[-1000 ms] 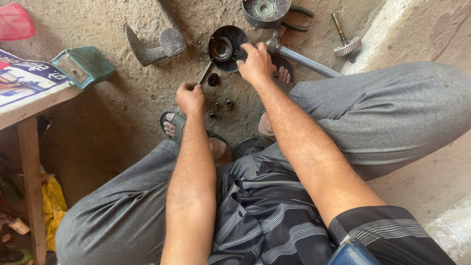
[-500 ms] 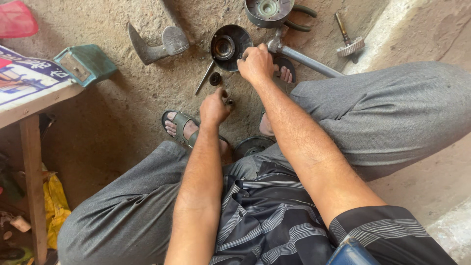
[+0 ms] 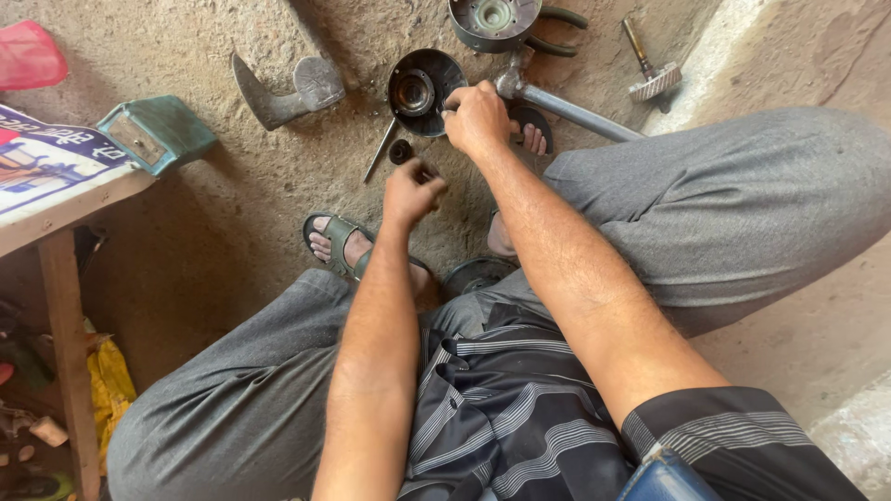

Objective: The person sits on the floor and uses a hammer and rag to clean and adjust small metal components. They repeatedly wipe parts, tap them with a hammer, and handle several circular metal pieces and small cylindrical parts.

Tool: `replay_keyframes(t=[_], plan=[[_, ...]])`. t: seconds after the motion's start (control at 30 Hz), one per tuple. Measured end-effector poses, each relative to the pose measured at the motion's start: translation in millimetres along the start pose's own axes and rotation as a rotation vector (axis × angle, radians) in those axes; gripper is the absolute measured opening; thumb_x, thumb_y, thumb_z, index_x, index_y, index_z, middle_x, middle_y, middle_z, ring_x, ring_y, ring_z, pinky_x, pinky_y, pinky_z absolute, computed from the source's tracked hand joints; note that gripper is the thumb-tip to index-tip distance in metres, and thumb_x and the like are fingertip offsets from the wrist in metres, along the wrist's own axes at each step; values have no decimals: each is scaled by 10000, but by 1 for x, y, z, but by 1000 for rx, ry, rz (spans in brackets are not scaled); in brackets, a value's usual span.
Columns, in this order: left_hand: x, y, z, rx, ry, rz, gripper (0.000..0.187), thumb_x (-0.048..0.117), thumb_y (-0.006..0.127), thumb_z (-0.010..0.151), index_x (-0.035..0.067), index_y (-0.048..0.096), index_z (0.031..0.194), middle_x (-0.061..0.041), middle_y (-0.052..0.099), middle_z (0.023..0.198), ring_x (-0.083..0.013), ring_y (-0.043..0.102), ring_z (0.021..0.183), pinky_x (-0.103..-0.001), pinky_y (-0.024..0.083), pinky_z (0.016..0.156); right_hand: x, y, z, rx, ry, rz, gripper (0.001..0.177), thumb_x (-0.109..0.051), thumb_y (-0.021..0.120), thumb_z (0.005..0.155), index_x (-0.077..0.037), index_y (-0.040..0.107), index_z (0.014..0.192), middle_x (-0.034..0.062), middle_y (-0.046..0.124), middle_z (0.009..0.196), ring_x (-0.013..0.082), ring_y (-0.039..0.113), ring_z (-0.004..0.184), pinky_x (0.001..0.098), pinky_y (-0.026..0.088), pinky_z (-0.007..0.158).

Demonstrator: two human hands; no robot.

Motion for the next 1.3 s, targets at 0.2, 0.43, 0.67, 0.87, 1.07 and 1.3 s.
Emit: replay_keyframes(t=[0.2,0.43,0.67,0.87,1.07,1.3], plan=[[6,-37,3,41,-5,-749,315,65,504,947,12,678,1203,-160,768,949,-212,753,729,-322,642,610,-3,-5,-7,-12,42,7,266,-261,819,873,-242,780,1136,65,574,1302,264,580,1235,507,497,1007],[6,-49,-6,62,68,-959,378,75,425,957,-28,618,1266,-166,762,959,-234,749,763,-346,639,656,-19,-15,-18,96,-133,54,405,-247,854,838,-164,731,1214,134,572,1335,271,576,1217,452,522,1025],[21,-46,-9,42,97,-958,374,106,442,964,-12,609,1277,-175,756,955,-258,750,769,-364,644,669,-49,-31,-36,-99,-470,102,404,-182,809,873,-143,693,1258,98,683,1220,218,687,1094,402,592,959],[23,-48,-20,53,149,-913,387,137,486,973,26,605,1324,-117,733,1019,-210,741,846,-387,659,720,-49,-14,-68,-146,-646,77,553,-207,914,706,-160,714,1219,77,698,1137,252,690,1031,416,579,869],[28,-56,-29,-4,210,-938,451,142,496,983,21,592,1406,-122,705,1052,-197,718,849,-395,664,751,-56,-2,-75,-89,-684,63,438,-219,867,785,-138,741,1196,92,742,1142,274,721,1054,430,583,905],[28,-59,-40,4,148,-920,500,157,453,972,54,555,1451,-118,729,1122,-213,736,902,-373,657,744,-56,8,-66,-169,-702,135,422,-218,870,762,-106,758,1153,121,768,1121,270,744,1034,402,592,924]])
Point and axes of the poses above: each hand's wrist, its own z-axis towards the middle knuckle, its own y-axis out of the palm, x = y × z, the point moved 4 cm from there along z, towards the middle knuckle
